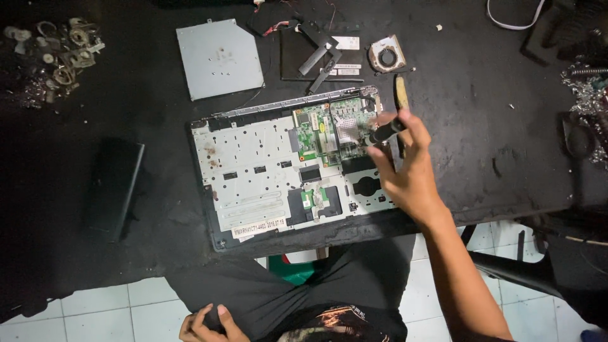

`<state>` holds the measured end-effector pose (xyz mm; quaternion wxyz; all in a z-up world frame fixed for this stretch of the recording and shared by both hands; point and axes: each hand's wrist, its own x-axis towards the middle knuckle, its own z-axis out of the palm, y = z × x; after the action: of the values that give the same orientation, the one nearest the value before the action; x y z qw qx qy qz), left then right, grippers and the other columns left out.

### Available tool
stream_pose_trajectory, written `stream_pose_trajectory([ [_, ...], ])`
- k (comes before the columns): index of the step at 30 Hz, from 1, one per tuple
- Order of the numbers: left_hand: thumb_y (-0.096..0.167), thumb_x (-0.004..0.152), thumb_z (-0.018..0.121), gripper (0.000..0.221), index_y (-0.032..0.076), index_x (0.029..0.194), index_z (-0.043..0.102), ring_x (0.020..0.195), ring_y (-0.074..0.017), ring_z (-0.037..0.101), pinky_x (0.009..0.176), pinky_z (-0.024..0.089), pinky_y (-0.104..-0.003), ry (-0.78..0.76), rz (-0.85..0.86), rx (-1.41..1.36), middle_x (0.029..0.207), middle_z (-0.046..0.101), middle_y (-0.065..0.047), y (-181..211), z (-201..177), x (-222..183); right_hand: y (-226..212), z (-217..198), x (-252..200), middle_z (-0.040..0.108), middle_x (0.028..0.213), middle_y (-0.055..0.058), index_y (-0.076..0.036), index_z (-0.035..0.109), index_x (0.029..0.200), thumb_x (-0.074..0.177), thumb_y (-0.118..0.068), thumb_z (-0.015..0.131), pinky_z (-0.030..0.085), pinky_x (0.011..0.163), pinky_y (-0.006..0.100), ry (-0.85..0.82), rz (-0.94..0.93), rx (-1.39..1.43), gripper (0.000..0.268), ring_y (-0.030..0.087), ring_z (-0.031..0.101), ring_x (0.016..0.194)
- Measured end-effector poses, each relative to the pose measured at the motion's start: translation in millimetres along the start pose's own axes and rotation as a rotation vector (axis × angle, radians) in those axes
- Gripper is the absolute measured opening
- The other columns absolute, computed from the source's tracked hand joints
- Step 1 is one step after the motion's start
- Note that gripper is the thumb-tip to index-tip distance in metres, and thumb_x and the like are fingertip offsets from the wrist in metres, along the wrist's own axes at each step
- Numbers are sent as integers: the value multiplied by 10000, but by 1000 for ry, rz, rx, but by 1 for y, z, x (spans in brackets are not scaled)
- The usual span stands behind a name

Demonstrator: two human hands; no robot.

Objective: Disassembling a laptop to clean internal components using a screwdriver and a brush

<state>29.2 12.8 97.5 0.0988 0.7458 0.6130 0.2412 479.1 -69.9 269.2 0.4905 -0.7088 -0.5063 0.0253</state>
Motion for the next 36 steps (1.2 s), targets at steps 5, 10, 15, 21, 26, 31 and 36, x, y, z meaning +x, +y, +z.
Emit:
stream_pose_trajectory([
  [5, 365, 1088, 576, 348, 21, 1126, 606, 1137, -393, 524, 1020, 438, -542, 11, 17, -21, 1194, 483, -235, -1, 1, 1, 19, 6, -9, 477, 1336, 138, -137, 150, 1583, 966, 32, 825, 475, 1170, 539, 126, -88, -275, 930, 298, 561, 1216],
  [10, 371, 1105, 545, 360, 18, 1127, 612, 1137, -384, 516, 1037, 448, -547, -1, 28, 46, 1230, 488, -221, 11, -7, 3, 17, 8, -8, 565, 1318, 184, -233, 176, 1596, 964, 53, 775, 337, 1225, 609, 114, -47, -243, 917, 334, 531, 1242],
  [15, 364, 1081, 582, 419, -41, 1188, 596, 1155, -400, 517, 996, 453, -558, 44, 4, -44, 1275, 492, -256, 23, -12, 8, 6, 10, -8, 400, 1424, 190, -164, 223, 1557, 941, 224, 759, 649, 874, 420, 292, 37, 53, 904, 318, 687, 998],
  [21, 158, 1190, 465, 343, -151, 1098, 582, 1044, -351, 580, 844, 482, -413, 162, 89, -256, 1135, 579, -281, 77, -48, 54, -37, 8, -9, 437, 1431, 257, -260, 214, 1572, 1033, 223, 652, 574, 1087, 512, 522, 176, 222, 846, 364, 632, 1037],
  [26, 73, 980, 558, 178, 36, 927, 725, 1055, -211, 649, 912, 508, -331, -411, -87, -810, 1048, 680, -86, 197, -87, 87, -66, 14, -25, 728, 1104, 260, -271, 146, 1604, 1008, 61, 704, 596, 1052, 456, 660, 462, 518, 882, 297, 724, 1019],
  [31, 249, 992, 618, 359, 20, 1265, 661, 1007, -225, 734, 967, 587, -350, -1046, 38, -1201, 1056, 755, -127, 275, -88, 105, -104, 20, -35, 643, 1256, 344, -256, 108, 1599, 960, 28, 699, 535, 1261, 623, 647, 435, 594, 916, 350, 678, 1099],
  [36, 269, 980, 644, 355, -37, 1153, 689, 915, -253, 723, 878, 601, -384, -1163, -249, -1397, 958, 728, -141, 313, -88, 102, -116, 24, -44, 619, 825, 186, -197, 75, 1607, 967, -124, 692, 570, 1176, 587, 598, 391, 445, 892, 293, 669, 963],
])
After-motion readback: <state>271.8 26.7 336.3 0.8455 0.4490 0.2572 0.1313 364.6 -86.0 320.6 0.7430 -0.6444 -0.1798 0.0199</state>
